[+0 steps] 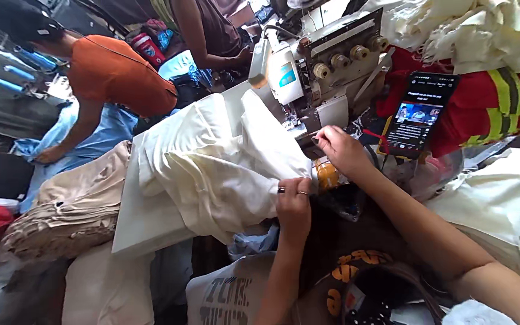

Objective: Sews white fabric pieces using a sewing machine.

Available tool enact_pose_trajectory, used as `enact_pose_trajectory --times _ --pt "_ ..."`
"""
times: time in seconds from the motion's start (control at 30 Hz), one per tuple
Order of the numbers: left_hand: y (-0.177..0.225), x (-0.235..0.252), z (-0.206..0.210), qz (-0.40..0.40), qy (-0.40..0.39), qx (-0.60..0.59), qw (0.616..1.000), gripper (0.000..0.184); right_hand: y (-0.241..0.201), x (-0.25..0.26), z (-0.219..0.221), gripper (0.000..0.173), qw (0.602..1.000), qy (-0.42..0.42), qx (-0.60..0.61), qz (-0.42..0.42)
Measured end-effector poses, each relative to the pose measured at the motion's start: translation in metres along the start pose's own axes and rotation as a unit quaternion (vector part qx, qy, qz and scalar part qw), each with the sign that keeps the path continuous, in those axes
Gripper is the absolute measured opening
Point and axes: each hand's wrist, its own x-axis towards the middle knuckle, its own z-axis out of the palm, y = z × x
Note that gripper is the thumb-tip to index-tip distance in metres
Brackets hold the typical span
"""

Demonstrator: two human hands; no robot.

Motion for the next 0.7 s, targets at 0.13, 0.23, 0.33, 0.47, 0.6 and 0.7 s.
enact_pose_trajectory --times 0.13,0.23,0.33,0.47,0.6,0.7 --pt "0.004 0.004 -0.007 0.043 -0.08 -0.051 0.995 0.012 0.002 -0.014 0.016 0.025 0.945 -0.162 0.265 0.107" --pt "-0.011 0.033 -0.033 0.032 -0.134 -0.141 0.98 0.021 -0.013 -0.027 0.02 0.015 0.92 -0.185 0.34 0.059" --pt "-0.039 0.081 -0.058 0.092 -0.195 -0.186 0.959 0.042 -0.051 -0.039 -0.007 0.014 0.869 -0.217 0.439 -0.066" --pt "-0.068 0.118 -0.086 0.083 -0.272 -0.215 0.934 0.048 -0.076 -0.042 -0.053 0.009 0.798 -0.213 0.544 -0.15" --pt "-0.076 0.133 -0.161 0.048 -0.153 -0.314 0.936 0.012 -0.039 -0.03 -0.076 0.034 0.787 -0.311 0.506 -0.164" --pt "-0.076 0.157 -0.221 0.134 -0.098 -0.382 0.909 0.015 -0.025 -0.03 -0.082 0.026 0.815 -0.385 0.408 -0.142"
